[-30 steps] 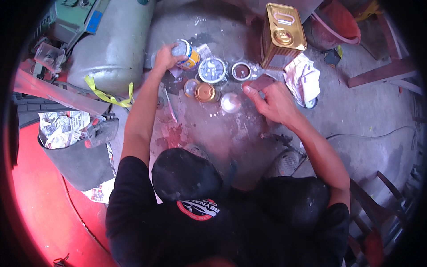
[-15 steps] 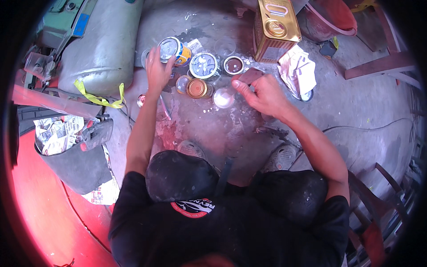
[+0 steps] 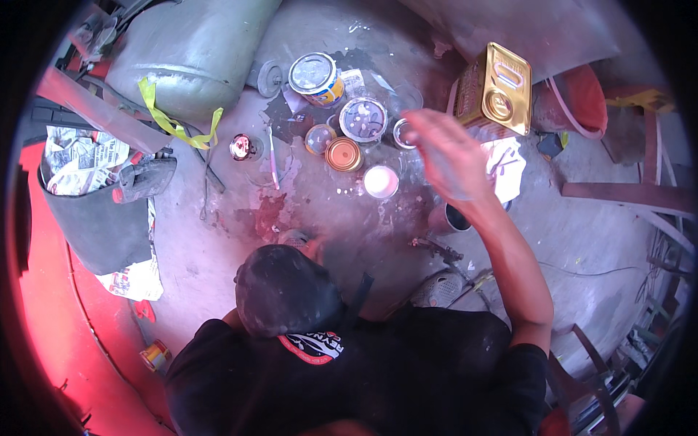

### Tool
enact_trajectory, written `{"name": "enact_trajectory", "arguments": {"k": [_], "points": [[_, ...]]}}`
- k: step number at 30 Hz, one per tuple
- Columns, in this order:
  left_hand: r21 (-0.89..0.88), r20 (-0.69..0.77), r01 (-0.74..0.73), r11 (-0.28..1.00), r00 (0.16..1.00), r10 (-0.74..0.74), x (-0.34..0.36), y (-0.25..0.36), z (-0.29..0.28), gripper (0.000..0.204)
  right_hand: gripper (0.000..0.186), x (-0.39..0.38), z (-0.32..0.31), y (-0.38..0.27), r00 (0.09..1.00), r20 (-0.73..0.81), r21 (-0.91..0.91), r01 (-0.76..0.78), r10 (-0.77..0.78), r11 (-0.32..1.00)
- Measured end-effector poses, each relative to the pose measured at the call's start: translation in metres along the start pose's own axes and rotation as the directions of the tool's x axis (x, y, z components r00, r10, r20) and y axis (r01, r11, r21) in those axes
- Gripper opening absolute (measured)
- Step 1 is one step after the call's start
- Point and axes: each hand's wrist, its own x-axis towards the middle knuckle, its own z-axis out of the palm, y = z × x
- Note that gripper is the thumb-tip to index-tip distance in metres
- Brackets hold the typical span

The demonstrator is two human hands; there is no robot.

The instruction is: The person sits on the floor and mixes paint using a stick. They open a paint can, stir the contents, and then pour the mixed paint into a small metal cup. The person also uses a pink plastic bottle to pour liquid into the cup.

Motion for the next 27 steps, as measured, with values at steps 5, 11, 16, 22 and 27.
{"name": "enact_trajectory", "arguments": {"k": [5,11,16,22,27], "points": [[-0.133,-0.231,-0.096,0.986,0.971,0.064,0.026,0.066,-0.024,0.037,0.053,0.003,0.051,0.021,0.919,0.361,-0.441,0.320,-0.161,0.838],[-0.050,-0.361,-0.312,0.949,0.891,0.274,0.128,0.119,-0.106,0.078,0.050,-0.010,0.077,0.041,0.908,0.360,-0.490,0.379,-0.214,0.785],[-0.025,-0.272,-0.384,0.923,0.891,0.363,0.185,0.140,-0.095,0.091,0.052,-0.005,0.085,0.041,0.896,0.368,-0.508,0.417,-0.249,0.753],[-0.103,-0.303,-0.304,0.947,0.917,0.261,0.163,0.137,-0.108,0.095,0.051,-0.008,0.099,0.043,0.903,0.352,-0.508,0.407,-0.248,0.759],[0.016,-0.471,-0.237,0.971,0.855,0.217,0.131,0.110,-0.133,0.090,0.046,-0.008,0.124,0.036,0.859,0.490,-0.564,0.443,-0.150,0.697]]}}
